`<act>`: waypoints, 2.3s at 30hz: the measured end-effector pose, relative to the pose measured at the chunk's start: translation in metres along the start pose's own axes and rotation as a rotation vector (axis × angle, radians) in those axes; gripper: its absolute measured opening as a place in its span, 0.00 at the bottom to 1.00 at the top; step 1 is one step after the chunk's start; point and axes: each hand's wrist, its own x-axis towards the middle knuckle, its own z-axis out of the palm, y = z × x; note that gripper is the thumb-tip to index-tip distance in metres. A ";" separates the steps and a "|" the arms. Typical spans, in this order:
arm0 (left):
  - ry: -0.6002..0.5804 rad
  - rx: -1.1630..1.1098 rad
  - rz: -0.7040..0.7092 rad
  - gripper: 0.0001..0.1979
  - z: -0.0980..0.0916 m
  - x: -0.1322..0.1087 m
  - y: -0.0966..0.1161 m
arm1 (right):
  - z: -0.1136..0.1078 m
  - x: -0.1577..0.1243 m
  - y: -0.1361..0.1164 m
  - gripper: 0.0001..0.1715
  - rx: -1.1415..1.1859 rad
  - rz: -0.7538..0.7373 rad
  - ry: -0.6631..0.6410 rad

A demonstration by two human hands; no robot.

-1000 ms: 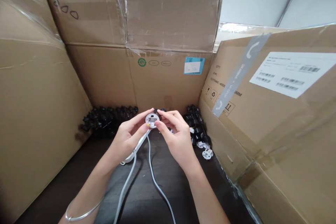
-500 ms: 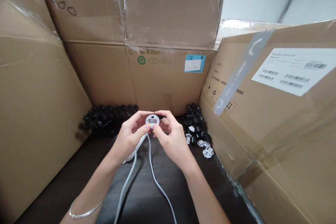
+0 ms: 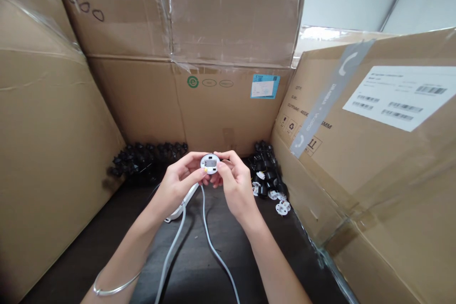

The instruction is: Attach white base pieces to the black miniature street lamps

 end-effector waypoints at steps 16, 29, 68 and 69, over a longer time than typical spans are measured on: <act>-0.108 0.029 -0.004 0.17 0.009 -0.007 0.007 | 0.008 -0.002 -0.004 0.07 -0.098 -0.120 0.203; -0.078 -0.157 -0.135 0.19 -0.003 0.005 -0.007 | 0.004 0.000 -0.003 0.10 -0.110 -0.033 0.035; 0.067 -0.095 -0.143 0.12 -0.006 0.006 -0.005 | 0.013 -0.006 0.009 0.20 -0.527 -0.248 -0.039; 0.071 -0.105 -0.145 0.12 -0.006 0.006 -0.005 | 0.013 -0.006 0.010 0.20 -0.504 -0.247 -0.043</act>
